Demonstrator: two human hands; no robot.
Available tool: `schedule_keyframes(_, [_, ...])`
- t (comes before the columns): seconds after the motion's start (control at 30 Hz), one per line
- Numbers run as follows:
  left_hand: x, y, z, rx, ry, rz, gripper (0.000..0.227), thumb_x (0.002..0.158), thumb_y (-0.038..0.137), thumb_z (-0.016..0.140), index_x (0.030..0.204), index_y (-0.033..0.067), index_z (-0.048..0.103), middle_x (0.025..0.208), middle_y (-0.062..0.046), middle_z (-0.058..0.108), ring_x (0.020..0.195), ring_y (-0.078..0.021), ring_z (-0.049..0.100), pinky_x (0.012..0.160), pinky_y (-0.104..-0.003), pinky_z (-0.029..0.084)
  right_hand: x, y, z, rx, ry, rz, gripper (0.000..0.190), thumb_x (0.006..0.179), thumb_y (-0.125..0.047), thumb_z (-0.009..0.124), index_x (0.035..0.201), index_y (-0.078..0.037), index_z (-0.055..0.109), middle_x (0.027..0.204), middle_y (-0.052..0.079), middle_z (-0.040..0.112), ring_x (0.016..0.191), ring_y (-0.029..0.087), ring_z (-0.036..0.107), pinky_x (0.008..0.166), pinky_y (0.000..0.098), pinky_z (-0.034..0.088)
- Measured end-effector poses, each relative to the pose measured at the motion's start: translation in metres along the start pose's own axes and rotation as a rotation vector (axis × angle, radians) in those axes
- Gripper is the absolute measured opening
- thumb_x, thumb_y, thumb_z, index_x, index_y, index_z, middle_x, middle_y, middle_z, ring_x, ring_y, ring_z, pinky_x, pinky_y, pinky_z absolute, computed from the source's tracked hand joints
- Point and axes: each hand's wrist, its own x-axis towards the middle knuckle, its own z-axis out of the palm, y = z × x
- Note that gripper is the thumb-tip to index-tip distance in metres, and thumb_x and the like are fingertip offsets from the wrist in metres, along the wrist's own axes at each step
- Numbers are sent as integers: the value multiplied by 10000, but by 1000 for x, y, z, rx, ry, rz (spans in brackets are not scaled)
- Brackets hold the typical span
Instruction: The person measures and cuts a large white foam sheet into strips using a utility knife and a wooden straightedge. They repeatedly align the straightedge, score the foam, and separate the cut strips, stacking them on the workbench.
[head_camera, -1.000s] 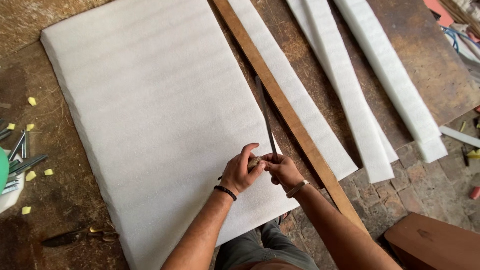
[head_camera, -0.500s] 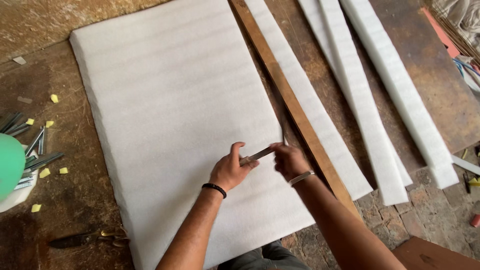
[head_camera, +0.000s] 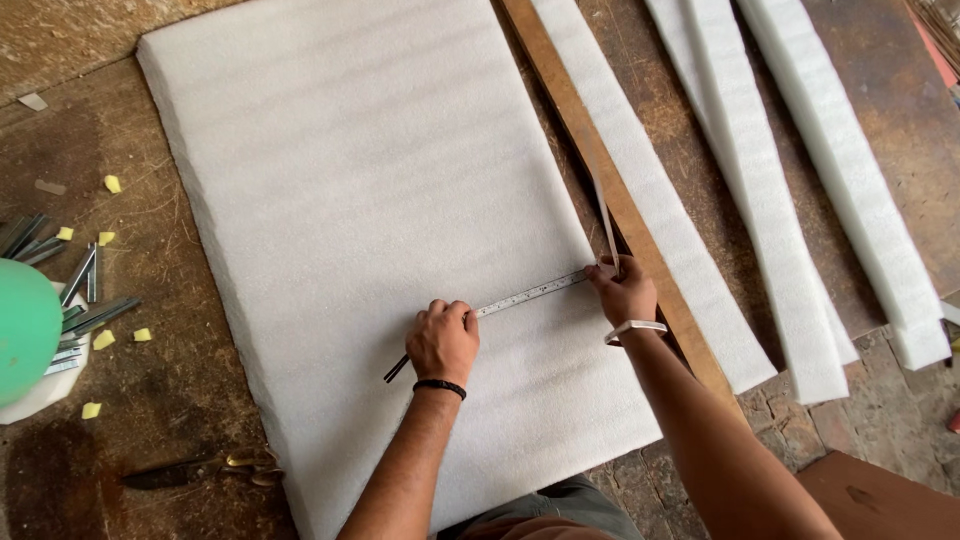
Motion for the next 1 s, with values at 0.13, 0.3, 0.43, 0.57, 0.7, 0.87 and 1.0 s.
schedule_keyframes(0.13, [-6,-2,9,25,37,24,155,953,330,679,1016,218,766,993,5,711,934,-206,680,705,-418,577,-18,25,-14,415,-147,-16,303,987,-288,720,1117,-14,724,988,91,777,857,177,690,764,305,555])
schedule_keyframes(0.3, [-8,-3,29,-10,181,121,170,947,297,677,1068,231,776,990,20,714,938,-211,668,755,-417,566,-40,49,-25,628,-416,9,378,957,-142,616,1330,-137,554,933,130,754,762,208,712,625,342,549])
schedule_keyframes(0.43, [-8,-3,38,13,230,139,158,950,306,681,1052,236,780,984,31,716,941,-205,664,802,-428,554,-72,48,-29,796,-536,0,346,921,-62,611,1256,-51,524,1051,139,761,878,239,748,780,420,620])
schedule_keyframes(0.57, [-7,-1,41,44,180,116,144,963,320,678,1037,253,781,979,32,714,930,-205,651,810,-420,548,-88,46,-45,710,-515,111,313,952,-167,545,1244,-71,490,998,193,771,833,284,774,805,484,625])
schedule_keyframes(0.7, [-14,-4,48,14,220,119,136,959,323,684,1019,245,778,975,30,710,928,-222,640,815,-437,538,-75,50,-63,741,-257,328,384,1055,-313,516,1252,14,547,1038,154,763,834,229,758,823,436,599])
schedule_keyframes(0.87, [-22,-5,69,-12,403,146,109,961,296,690,1016,232,758,1001,53,706,979,-219,633,913,-444,512,-68,59,-66,433,-344,91,363,996,-181,582,1339,-64,603,1005,115,803,644,220,609,586,354,537])
schedule_keyframes(1.0, [-22,-8,88,-28,606,201,94,948,285,709,1020,237,746,1043,53,703,1030,-228,630,978,-462,481,-90,71,-52,-93,-375,-50,420,904,-87,621,1306,-64,500,972,140,795,613,247,696,516,341,577])
